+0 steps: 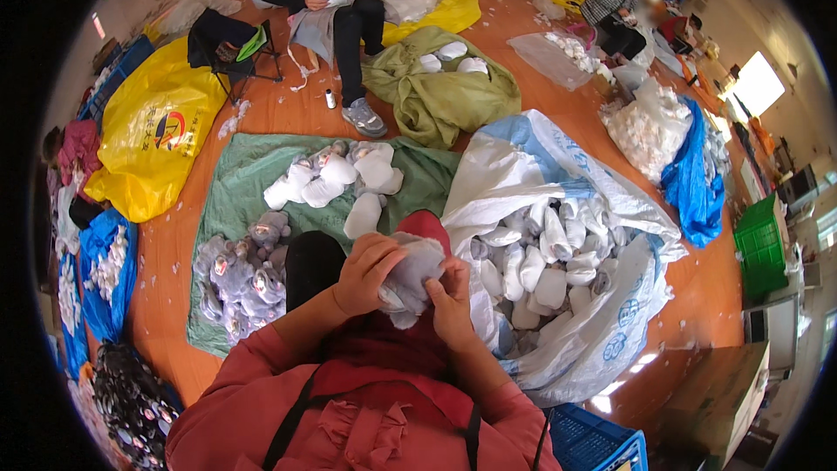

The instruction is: The person sits on the floor and repeatedly stuffs white filling into gray plush toy shells, then places the finished toys on a nearby pile. The process is repeated for multiple units.

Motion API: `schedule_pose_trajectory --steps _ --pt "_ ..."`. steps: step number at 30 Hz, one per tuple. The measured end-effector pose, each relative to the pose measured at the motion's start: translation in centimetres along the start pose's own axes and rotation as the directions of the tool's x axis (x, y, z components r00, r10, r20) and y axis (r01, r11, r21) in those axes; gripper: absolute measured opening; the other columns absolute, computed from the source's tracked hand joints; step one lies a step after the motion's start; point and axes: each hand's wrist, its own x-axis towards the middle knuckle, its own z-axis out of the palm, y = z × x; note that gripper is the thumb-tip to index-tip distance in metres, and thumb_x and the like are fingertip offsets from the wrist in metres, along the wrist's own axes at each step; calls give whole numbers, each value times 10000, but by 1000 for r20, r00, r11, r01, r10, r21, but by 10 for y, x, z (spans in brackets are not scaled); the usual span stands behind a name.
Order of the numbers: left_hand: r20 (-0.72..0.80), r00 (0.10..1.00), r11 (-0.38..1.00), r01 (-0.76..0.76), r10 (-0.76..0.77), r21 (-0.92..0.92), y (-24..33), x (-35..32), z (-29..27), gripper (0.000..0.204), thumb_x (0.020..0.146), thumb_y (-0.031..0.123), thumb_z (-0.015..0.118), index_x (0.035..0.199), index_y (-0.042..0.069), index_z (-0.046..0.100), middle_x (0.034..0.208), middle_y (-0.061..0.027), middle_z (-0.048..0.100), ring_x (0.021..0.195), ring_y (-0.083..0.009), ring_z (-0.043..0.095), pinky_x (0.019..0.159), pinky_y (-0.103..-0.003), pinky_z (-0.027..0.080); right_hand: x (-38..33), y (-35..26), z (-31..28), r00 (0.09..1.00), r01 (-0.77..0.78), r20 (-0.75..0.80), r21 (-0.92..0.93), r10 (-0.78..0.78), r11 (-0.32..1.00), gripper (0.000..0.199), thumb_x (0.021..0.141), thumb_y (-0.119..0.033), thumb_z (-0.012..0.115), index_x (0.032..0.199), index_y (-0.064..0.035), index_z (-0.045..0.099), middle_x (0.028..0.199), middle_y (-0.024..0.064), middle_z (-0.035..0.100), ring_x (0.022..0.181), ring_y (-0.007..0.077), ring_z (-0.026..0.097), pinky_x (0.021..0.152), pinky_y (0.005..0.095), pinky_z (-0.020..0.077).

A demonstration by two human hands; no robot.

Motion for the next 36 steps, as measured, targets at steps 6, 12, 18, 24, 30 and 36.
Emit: schedule_pose_trajectory --steps 6,12,18,24,30,36 --pt "-117 990 995 -69 77 70 1 0 -2 438 696 95 676 1124 18 634 1036 -136 550 907 -327 596 841 -468 505 5 -9 8 991 -49 118 -168 70 985 406 836 46 667 1188 -60 493 1160 42 580 1080 131 553 968 308 446" --pt "-185 968 985 -156 167 75 -10 -4 -6 319 700 60 664 1013 46 604 965 -123 513 832 -311 576 718 -432 518 -3 3 14 972 -31 221 -205 77 978 458 853 69 625 1280 -38 501 1184 30 581 1108 126 548 982 298 432" --pt "-160 986 998 -39 47 50 -10 -10 -17 286 749 68 645 1022 56 560 971 -137 552 776 -298 593 620 -377 508 -11 11 30 968 24 250 -240 38 970 471 853 96 602 1294 -41 511 1218 46 610 1134 144 565 980 321 456" --pt "-120 992 998 38 -32 43 -9 -15 -26 237 752 84 641 977 49 573 1073 -168 609 809 -319 623 678 -388 538 -11 18 26 957 -69 263 -193 120 979 466 858 69 616 1289 -43 479 1256 53 567 1160 153 540 1003 326 431" --pt "92 990 974 -123 107 191 -14 -21 -44 222 720 103 669 923 53 592 1080 -140 621 901 -313 621 740 -411 550 4 3 18 982 132 170 -325 -80 937 232 876 4 657 1046 -59 511 980 -9 521 898 89 511 822 239 435" --pt "147 985 974 -118 91 194 -11 -15 -43 275 741 109 639 1009 51 632 1143 -133 624 940 -285 626 777 -398 551 10 -2 7 971 57 224 -553 83 831 98 932 -45 612 974 -55 524 885 -29 505 791 68 460 729 222 422"
